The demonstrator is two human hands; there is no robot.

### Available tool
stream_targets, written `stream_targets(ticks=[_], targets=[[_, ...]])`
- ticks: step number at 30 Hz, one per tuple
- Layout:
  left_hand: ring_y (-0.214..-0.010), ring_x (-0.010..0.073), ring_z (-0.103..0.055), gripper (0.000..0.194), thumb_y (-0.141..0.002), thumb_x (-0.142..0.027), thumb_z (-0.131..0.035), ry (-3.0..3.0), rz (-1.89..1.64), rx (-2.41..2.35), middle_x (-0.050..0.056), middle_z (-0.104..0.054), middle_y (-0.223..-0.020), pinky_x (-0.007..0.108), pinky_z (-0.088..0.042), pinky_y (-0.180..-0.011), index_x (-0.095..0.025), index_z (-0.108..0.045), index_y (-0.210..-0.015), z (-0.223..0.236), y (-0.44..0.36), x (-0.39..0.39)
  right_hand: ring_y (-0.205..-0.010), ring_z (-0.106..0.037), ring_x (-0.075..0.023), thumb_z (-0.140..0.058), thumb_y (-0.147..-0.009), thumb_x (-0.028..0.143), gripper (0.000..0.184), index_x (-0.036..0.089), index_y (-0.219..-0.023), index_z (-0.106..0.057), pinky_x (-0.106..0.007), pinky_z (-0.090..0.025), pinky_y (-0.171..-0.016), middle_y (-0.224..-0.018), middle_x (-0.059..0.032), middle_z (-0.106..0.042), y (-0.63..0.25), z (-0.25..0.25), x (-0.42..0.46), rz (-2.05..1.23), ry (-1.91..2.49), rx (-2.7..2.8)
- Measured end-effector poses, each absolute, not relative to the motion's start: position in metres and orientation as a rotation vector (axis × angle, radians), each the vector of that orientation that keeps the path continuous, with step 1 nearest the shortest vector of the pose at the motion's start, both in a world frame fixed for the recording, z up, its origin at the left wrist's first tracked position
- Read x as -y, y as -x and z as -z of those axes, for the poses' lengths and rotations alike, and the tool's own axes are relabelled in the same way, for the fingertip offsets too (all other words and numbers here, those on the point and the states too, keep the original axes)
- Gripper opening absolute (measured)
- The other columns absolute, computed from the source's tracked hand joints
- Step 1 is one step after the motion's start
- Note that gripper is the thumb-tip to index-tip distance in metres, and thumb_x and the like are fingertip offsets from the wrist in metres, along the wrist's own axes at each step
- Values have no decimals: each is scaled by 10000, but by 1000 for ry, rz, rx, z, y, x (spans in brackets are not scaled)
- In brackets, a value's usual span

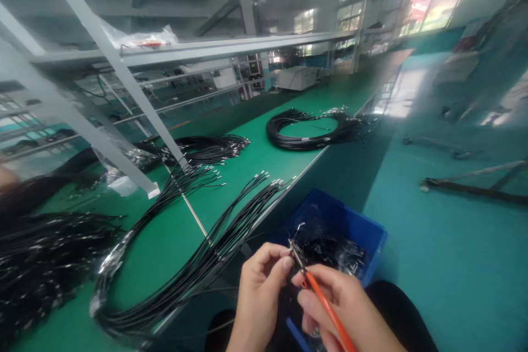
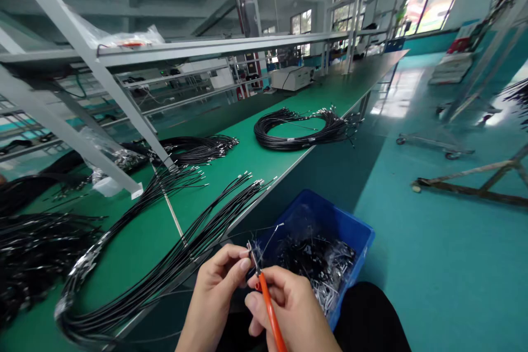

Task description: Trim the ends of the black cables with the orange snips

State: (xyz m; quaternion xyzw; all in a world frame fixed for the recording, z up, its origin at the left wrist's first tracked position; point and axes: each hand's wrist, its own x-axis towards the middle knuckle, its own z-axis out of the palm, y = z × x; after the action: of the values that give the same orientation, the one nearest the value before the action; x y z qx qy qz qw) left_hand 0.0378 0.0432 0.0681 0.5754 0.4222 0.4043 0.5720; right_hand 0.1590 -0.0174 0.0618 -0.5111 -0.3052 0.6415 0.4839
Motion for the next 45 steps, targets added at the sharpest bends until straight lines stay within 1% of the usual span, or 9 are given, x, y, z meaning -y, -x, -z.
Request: stream_targets(ticks=[5,17,22,26,29,32,37,40,45], targets=[[-550,89,-451,107,-760,-264,-643,-1347,-990,-1011,-28,-569,-641,190,-387,-529,-159,-629,-749,-65,-38,-47,-273,-336,7,-670,-682,546,469,141,-878,-539,-117,-216,-297,-522,15,-598,-170,-59,21,-1668,1095,785],[-596,100,-521,70,-774,-229,-636,-1368,-993,-944,-21,-609,-657,184,-416,-572,-164,-628,-747,-65,-39,-43,-262,-369,5,-670,-709,506,438,131,-886,-528,-113,-230,-283,-552,-8,-618,-174,-55,14,-1734,1034,859],[-608,112,-517,77,-775,-232,-630,-1393,-997,-954,-17,-595,-653,200,-421,-587,-161,-623,-746,-65,-41,-43,-246,-323,7,-645,-741,497,409,143,-895,-510,-132,-185,-279,-540,5,-610,-176,-54,13,-1754,1002,856],[-589,119,-511,80,-767,-235,-625,-1432,-997,-1009,-17,-584,-631,207,-418,-566,-162,-624,-734,-65,-43,-44,-256,-312,-8,-626,-750,465,343,158,-860,-521,-153,-210,-308,-497,18,-597,-177,-54,13,-1750,1100,913],[-632,139,-547,67,-769,-231,-613,-1513,-1017,-1088,-1,-613,-687,221,-431,-585,-175,-650,-770,-65,-43,-45,-353,-400,-40,-688,-678,262,188,163,-761,-552,-165,-302,-387,-482,50,-553,-175,-53,18,-1656,1221,929],[-683,158,-583,89,-779,-220,-597,-1650,-1033,-1142,10,-633,-735,239,-441,-625,-193,-680,-801,-65,-43,-43,-474,-470,-80,-700,-604,143,189,178,-753,-589,-192,-370,-474,-539,62,-534,-174,-50,22,-1425,1253,833],[-645,152,-595,83,-781,-190,-594,-1809,-1037,-1148,-4,-616,-687,238,-440,-602,-199,-662,-733,-68,-47,-37,-595,-549,-131,-727,-630,265,294,221,-882,-581,-230,-429,-548,-696,10,-637,-171,-52,16,-1022,1168,644],[-623,140,-587,97,-788,-170,-583,-1881,-1021,-1130,-4,-608,-681,227,-436,-581,-197,-647,-720,-68,-49,-34,-549,-530,-119,-708,-685,347,298,216,-913,-567,-229,-428,-519,-696,6,-632,-168,-56,7,-1030,1108,556],[-588,136,-549,136,-819,-162,-532,-2059,-1086,-1144,9,-569,-674,226,-403,-538,-201,-636,-740,-63,-52,-26,-518,-513,-107,-746,-661,349,340,209,-899,-548,-208,-411,-499,-605,44,-582,-166,-58,2,-1106,1101,485]])
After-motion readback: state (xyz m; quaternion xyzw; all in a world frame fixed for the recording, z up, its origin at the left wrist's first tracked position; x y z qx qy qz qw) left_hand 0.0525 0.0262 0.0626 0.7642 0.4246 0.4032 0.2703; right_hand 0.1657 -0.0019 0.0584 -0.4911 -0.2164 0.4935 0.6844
